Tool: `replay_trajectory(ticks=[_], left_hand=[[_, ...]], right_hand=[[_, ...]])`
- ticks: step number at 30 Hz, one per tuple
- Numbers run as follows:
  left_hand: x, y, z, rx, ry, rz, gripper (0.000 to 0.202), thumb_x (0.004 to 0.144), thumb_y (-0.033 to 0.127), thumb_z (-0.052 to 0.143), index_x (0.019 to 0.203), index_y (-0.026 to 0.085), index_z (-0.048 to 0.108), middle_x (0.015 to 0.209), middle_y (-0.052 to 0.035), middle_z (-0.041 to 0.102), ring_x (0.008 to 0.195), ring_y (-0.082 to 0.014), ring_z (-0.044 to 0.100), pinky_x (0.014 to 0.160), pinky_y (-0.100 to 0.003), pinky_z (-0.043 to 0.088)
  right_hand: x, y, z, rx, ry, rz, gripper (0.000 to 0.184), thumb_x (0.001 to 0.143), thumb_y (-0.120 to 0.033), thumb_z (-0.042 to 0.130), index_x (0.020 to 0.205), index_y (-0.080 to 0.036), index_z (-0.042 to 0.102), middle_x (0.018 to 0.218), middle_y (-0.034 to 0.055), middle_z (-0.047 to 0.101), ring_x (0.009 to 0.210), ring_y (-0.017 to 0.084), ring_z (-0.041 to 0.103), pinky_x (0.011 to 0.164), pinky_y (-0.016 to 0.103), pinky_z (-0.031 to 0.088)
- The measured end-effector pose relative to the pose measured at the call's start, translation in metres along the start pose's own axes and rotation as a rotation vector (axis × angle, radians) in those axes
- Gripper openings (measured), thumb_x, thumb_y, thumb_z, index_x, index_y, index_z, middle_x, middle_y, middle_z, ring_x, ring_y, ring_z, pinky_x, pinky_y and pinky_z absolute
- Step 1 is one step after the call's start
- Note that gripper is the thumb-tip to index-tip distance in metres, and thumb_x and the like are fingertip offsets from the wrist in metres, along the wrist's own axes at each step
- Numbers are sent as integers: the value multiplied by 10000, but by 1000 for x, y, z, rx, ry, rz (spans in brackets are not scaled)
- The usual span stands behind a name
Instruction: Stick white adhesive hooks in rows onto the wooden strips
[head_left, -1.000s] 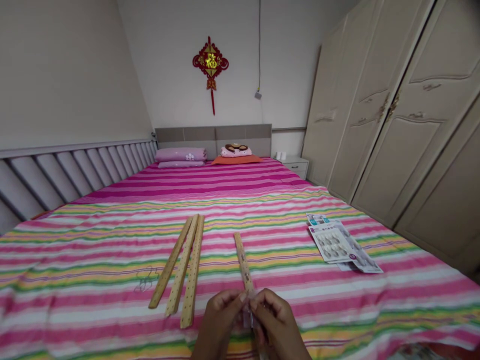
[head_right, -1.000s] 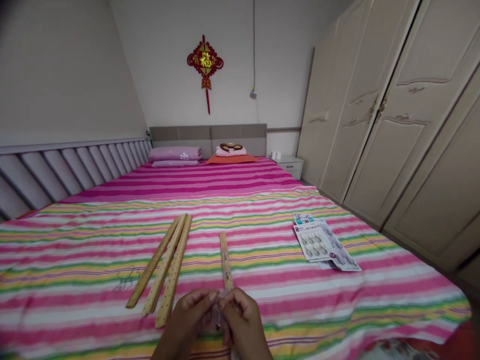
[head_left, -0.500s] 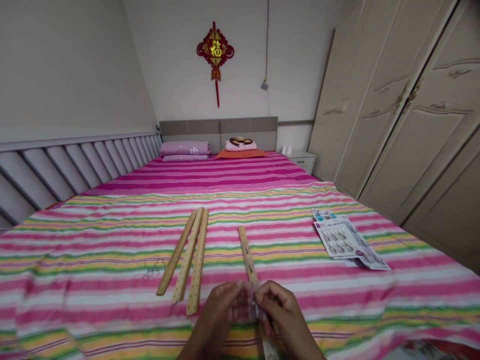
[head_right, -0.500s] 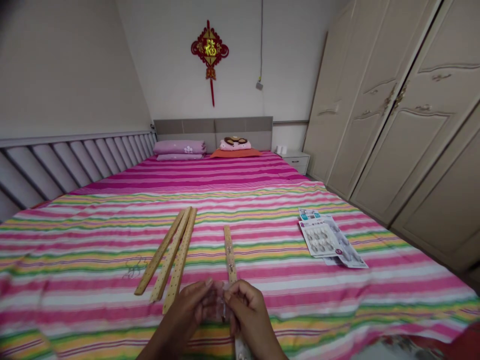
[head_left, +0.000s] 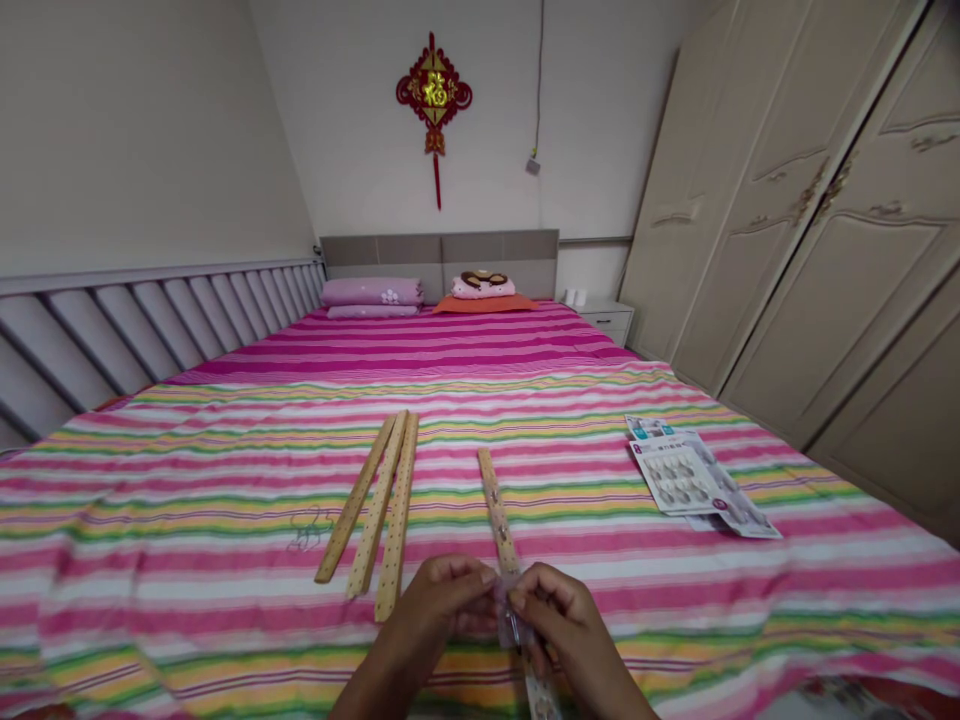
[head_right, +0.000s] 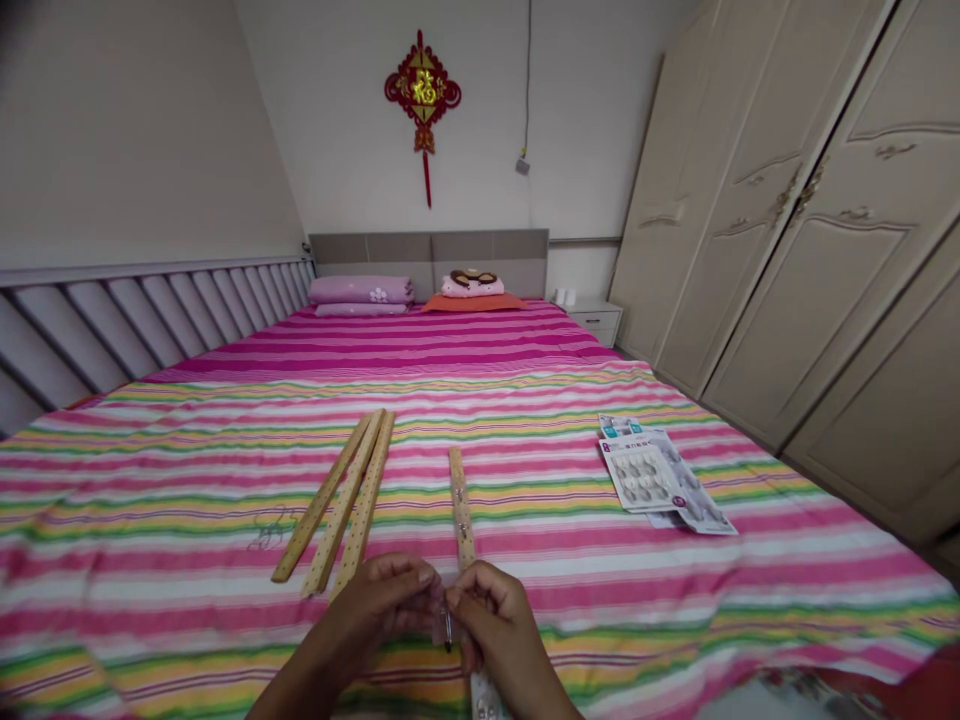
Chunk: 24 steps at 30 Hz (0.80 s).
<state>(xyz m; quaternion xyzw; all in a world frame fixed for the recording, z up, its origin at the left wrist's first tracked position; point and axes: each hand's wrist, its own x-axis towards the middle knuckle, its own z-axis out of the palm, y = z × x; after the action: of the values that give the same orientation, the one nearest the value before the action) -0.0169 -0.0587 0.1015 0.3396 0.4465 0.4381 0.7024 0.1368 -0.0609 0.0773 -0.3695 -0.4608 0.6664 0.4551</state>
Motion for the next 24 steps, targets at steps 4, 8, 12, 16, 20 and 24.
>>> replay_trajectory(ticks=[4, 8, 12, 16, 20, 24], left_hand=[[-1, 2, 0, -19, 3, -27, 210, 600, 292, 752, 606, 108, 653, 598, -46, 652, 526, -132, 603, 559, -261, 494], [0, 1, -2, -24, -4, -39, 198, 614, 281, 740, 608, 108, 645, 594, -44, 648, 522, -128, 599, 558, -258, 491], [0, 1, -4, 1, -17, -47, 194, 623, 280, 732, 615, 108, 643, 608, -50, 655, 518, -127, 599, 570, -266, 494], [-1, 3, -6, 49, -19, -53, 180, 615, 270, 732, 614, 110, 648, 616, -52, 664, 524, -130, 606, 591, -274, 499], [-1, 4, -7, 71, -29, -54, 172, 624, 264, 727, 618, 108, 655, 622, -55, 667, 541, -132, 615, 600, -272, 501], [0, 4, -9, 65, -56, -49, 161, 641, 254, 720, 623, 106, 661, 621, -53, 667, 565, -133, 621, 608, -263, 497]], right_hand=[[1, 5, -3, 1, -34, 6, 309, 710, -431, 651, 624, -167, 516, 369, -87, 464, 269, 39, 366, 313, 154, 178], [2, 10, -5, 1, -57, 1, 298, 734, -422, 639, 641, -168, 515, 371, -89, 464, 269, 35, 359, 313, 150, 175], [2, 12, -5, -12, -66, -3, 299, 744, -420, 636, 641, -165, 520, 352, -91, 456, 269, 35, 352, 319, 151, 173], [2, 12, -5, -16, -62, 7, 318, 714, -440, 659, 633, -162, 529, 355, -89, 470, 262, 36, 357, 311, 157, 163], [1, 9, -4, -18, -59, -6, 312, 706, -430, 670, 635, -152, 546, 367, -79, 497, 263, 30, 358, 317, 157, 166], [1, 7, -4, -12, -50, 1, 321, 676, -438, 692, 629, -148, 564, 380, -72, 513, 264, 26, 368, 312, 151, 178]])
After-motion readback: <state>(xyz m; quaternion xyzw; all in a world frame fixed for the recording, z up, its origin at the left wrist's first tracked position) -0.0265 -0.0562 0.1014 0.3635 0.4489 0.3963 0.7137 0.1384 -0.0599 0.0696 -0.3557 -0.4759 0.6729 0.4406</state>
